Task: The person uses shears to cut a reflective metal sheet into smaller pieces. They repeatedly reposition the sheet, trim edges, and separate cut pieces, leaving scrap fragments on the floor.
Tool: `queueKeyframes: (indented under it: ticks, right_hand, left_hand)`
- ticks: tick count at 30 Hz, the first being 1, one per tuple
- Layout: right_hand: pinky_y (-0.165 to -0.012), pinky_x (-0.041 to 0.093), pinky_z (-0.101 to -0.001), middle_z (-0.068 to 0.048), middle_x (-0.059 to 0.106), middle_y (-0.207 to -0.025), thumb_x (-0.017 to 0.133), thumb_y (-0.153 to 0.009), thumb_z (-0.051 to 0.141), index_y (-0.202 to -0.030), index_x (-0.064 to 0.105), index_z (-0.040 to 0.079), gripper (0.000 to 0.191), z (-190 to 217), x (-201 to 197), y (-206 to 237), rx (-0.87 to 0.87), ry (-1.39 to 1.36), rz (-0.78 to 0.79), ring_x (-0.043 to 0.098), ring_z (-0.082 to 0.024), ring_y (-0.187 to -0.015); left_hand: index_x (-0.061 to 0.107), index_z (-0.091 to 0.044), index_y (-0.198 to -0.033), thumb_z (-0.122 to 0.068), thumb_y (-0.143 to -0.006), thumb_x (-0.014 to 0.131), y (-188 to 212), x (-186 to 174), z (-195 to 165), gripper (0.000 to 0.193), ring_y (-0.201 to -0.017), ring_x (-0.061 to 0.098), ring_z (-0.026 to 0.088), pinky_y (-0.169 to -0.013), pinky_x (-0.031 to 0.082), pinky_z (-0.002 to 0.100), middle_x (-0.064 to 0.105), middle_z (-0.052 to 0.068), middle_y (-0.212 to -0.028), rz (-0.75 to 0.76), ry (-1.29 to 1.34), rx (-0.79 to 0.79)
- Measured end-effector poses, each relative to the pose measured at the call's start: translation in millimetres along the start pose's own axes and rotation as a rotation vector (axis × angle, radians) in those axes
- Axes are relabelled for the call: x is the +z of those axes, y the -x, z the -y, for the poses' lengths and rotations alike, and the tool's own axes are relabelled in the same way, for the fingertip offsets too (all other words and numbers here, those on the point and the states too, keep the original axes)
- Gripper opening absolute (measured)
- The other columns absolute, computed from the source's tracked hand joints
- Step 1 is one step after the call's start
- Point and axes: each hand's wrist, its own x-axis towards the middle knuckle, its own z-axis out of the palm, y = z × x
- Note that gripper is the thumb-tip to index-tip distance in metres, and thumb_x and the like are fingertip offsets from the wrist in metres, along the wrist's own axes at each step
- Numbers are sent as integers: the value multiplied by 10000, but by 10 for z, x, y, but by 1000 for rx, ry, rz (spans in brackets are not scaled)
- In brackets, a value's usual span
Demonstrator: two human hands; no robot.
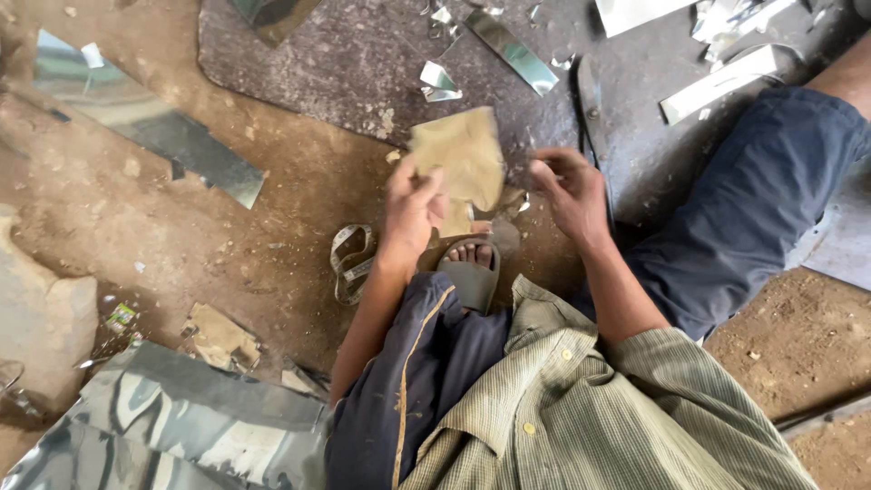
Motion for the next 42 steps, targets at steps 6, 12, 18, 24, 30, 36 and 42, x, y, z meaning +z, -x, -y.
queueKeyframes:
  ticks: [6,12,18,24,30,36,42]
  right_hand:
    - [-709,523,-511,-240,679,-950,940,-633,333,-920,693,-43,534,-564,-571,188,-110,1171,-364,663,-432,-822]
    - [-756,545,-538,-250,691,-803,746,-830,373,-874,729,5,372,-818,-558,-50,116,1175,-67,676,-444,-776]
    - [-473,310,-421,-172,662,-783,686,-968,224,-930,676,-71,297,-767,-488,-3,683,-30,-30,533,-274,-571]
    - [-428,359,-324,0,508,-584,666,-983,328,-743,586,122,327,-620,-111,-30,883,-555,147,445,-127,-460]
    - [-530,388,-302,14,553,-619,567,-1073,316,-736,621,9,458,-303,-247,386,321,350,-41,504,-104,-573]
    - [-655,556,-323,-24,668,-802,512,-1010,361,-912,675,22,389,-174,-67,306,449,153,176,651,-129,-735]
    - [-726,517,-295,-70,676,-820,474,-1022,321,-1051,700,52,353,-117,80,369,331,429,293,642,-145,-786]
  left_hand:
    - [575,-141,-1139,-133,-993,683,-99,-171,86,182,-827,612,85,-734,685,607,608,-51,-912,-27,656,11]
    - [588,-91,-1140,-165,-1039,644,-213,-11,152,136,-852,614,120,-713,565,332,625,1,-970,-215,495,13]
    - [619,-76,-1240,25,-960,650,-310,-376,315,300,-810,613,100,-682,530,230,650,-1,-935,-29,500,90]
    - [635,-115,-1337,3,-926,733,-334,-438,138,438,-831,629,93,-640,490,201,674,2,-962,50,457,110]
    - [550,-103,-1274,-79,-872,704,-213,-166,-352,432,-903,698,212,-716,609,393,674,70,-1090,-16,329,-46]
    - [575,-35,-1387,-67,-955,736,-553,-110,-621,462,-1135,657,209,-1030,543,379,685,111,-1255,190,143,268]
    - [519,-32,-1449,-59,-930,723,-708,-249,-637,559,-1168,645,203,-1060,549,370,681,103,-1267,220,148,297]
